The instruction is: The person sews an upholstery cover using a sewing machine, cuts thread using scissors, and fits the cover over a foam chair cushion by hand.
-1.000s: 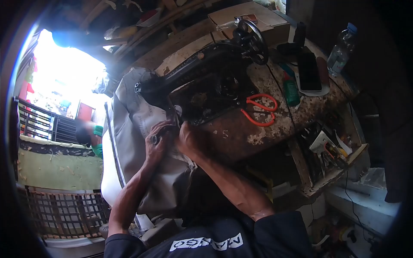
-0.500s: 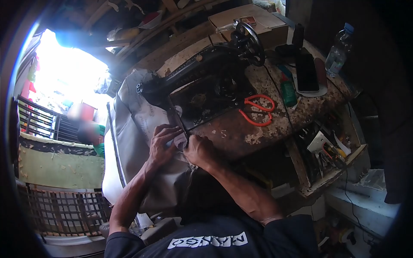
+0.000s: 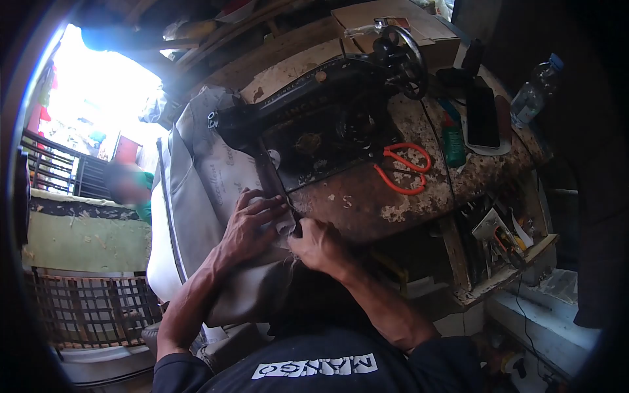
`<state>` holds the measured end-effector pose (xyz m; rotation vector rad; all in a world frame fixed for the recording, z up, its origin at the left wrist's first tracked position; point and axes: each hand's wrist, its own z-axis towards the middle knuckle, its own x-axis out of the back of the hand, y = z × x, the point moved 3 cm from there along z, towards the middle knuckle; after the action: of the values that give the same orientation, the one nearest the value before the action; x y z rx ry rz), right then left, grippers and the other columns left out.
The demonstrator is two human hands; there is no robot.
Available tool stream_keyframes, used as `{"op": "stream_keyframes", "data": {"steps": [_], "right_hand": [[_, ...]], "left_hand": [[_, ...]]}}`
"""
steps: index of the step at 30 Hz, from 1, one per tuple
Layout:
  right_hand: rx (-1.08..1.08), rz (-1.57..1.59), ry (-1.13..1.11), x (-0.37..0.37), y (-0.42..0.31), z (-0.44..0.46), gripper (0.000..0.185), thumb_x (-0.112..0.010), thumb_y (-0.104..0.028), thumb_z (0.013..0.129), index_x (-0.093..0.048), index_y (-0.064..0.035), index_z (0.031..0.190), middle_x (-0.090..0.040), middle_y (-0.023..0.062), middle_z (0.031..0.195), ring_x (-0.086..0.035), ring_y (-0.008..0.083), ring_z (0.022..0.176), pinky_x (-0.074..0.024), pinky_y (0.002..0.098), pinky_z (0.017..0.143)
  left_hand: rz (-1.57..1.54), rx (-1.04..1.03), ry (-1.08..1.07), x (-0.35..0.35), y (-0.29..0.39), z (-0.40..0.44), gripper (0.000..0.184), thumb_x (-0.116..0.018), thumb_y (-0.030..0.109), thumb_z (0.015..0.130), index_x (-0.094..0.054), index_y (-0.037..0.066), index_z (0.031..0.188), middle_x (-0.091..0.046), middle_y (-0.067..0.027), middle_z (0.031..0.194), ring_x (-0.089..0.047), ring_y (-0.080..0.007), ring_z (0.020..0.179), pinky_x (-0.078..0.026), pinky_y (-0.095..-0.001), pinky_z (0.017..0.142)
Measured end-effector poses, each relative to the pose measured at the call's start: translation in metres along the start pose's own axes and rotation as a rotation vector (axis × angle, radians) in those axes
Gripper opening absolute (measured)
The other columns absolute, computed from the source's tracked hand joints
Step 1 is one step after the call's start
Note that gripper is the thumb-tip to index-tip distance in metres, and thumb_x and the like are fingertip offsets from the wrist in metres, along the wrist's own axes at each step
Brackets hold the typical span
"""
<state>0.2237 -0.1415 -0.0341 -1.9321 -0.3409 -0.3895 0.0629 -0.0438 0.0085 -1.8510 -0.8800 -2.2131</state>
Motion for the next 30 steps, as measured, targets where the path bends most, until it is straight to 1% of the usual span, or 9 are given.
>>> {"op": "stream_keyframes", "data": {"steps": [3, 4, 6, 9, 13, 21, 26, 29, 30], "right_hand": [[0.137, -0.092, 0.02, 0.0, -0.001, -0.012, 0.031, -0.066, -0.029, 0.09, -0.067, 0.0012, 0.099, -0.067, 0.0307, 0.095, -0.066, 0.048, 0.095, -0.0536, 0.0514, 0.079], [0.028, 0.007, 0.026, -0.005, 0.005, -0.009, 0.029, -0.064, -0.027, 0.092, -0.067, 0.0015, 0.097, -0.067, 0.0311, 0.093, -0.066, 0.0481, 0.094, -0.0534, 0.052, 0.078], [0.042, -0.023, 0.025, -0.003, 0.0, -0.009, 0.03, -0.063, -0.028, 0.092, -0.067, 0.0014, 0.097, -0.067, 0.0306, 0.091, -0.066, 0.0476, 0.093, -0.0533, 0.052, 0.078], [0.017, -0.022, 0.029, 0.003, -0.008, -0.013, 0.031, -0.063, -0.029, 0.093, -0.067, 0.001, 0.098, -0.067, 0.0293, 0.089, -0.067, 0.0467, 0.091, -0.0531, 0.052, 0.077], [-0.079, 0.001, -0.007, 0.004, -0.011, -0.014, 0.03, -0.063, -0.029, 0.093, -0.066, 0.0002, 0.101, -0.068, 0.0272, 0.088, -0.068, 0.0456, 0.091, -0.0528, 0.0514, 0.076], [-0.009, -0.031, 0.03, 0.002, -0.006, -0.013, 0.028, -0.062, -0.028, 0.094, -0.067, -0.0006, 0.102, -0.068, 0.0265, 0.087, -0.068, 0.045, 0.089, -0.0531, 0.0504, 0.074], [-0.041, -0.131, -0.024, 0.01, -0.014, -0.018, 0.029, -0.063, -0.028, 0.094, -0.069, -0.0005, 0.097, -0.068, 0.0257, 0.085, -0.068, 0.044, 0.086, -0.0536, 0.049, 0.072], [-0.076, -0.133, -0.066, 0.017, -0.017, -0.021, 0.031, -0.063, -0.03, 0.095, -0.069, 0.0, 0.093, -0.068, 0.0251, 0.084, -0.069, 0.0434, 0.084, -0.0536, 0.048, 0.071], [-0.08, -0.129, -0.094, 0.018, -0.017, -0.021, 0.032, -0.063, -0.031, 0.096, -0.069, -0.0004, 0.093, -0.068, 0.0249, 0.084, -0.069, 0.0433, 0.083, -0.0535, 0.048, 0.071]], "left_hand": [[0.024, 0.038, -0.038, 0.003, 0.006, 0.0, 0.048, -0.071, 0.018, 0.078, -0.071, 0.016, 0.126, -0.062, -0.0043, 0.137, -0.048, -0.0338, 0.128, -0.03, -0.0569, 0.117], [0.025, 0.046, -0.035, 0.004, 0.005, -0.001, 0.048, -0.071, 0.018, 0.078, -0.071, 0.016, 0.126, -0.062, -0.0043, 0.137, -0.048, -0.0338, 0.128, -0.03, -0.0569, 0.117], [-0.002, 0.007, -0.017, 0.003, 0.006, -0.003, 0.046, -0.07, 0.016, 0.079, -0.072, 0.016, 0.124, -0.064, -0.0031, 0.135, -0.047, -0.033, 0.131, -0.022, -0.0604, 0.12], [-0.074, 0.019, -0.034, -0.002, -0.002, -0.009, 0.043, -0.068, 0.013, 0.079, -0.073, 0.016, 0.122, -0.066, -0.0027, 0.133, -0.047, -0.0323, 0.132, -0.02, -0.0614, 0.121], [-0.213, 0.057, -0.018, -0.001, -0.007, -0.011, 0.042, -0.066, 0.011, 0.079, -0.074, 0.016, 0.121, -0.067, -0.0026, 0.131, -0.048, -0.0322, 0.132, -0.019, -0.0626, 0.121], [-0.005, 0.008, -0.024, -0.003, 0.009, -0.012, 0.046, -0.071, 0.018, 0.078, -0.073, 0.018, 0.124, -0.066, 0.0007, 0.134, -0.048, -0.0322, 0.132, -0.02, -0.0615, 0.121], [0.088, 0.047, -0.057, -0.003, 0.02, -0.017, 0.042, -0.069, 0.026, 0.087, -0.07, 0.015, 0.128, -0.064, 0.0004, 0.137, -0.045, -0.031, 0.14, -0.023, -0.059, 0.121], [0.086, 0.02, -0.102, -0.005, 0.024, -0.018, 0.043, -0.068, 0.026, 0.088, -0.068, 0.015, 0.129, -0.064, -0.0006, 0.137, -0.044, -0.029, 0.142, -0.023, -0.0585, 0.121], [0.064, 0.029, -0.129, -0.006, 0.022, -0.019, 0.044, -0.067, 0.028, 0.09, -0.066, 0.016, 0.132, -0.063, -0.0017, 0.138, -0.041, -0.0273, 0.145, -0.02, -0.0614, 0.121]]}}
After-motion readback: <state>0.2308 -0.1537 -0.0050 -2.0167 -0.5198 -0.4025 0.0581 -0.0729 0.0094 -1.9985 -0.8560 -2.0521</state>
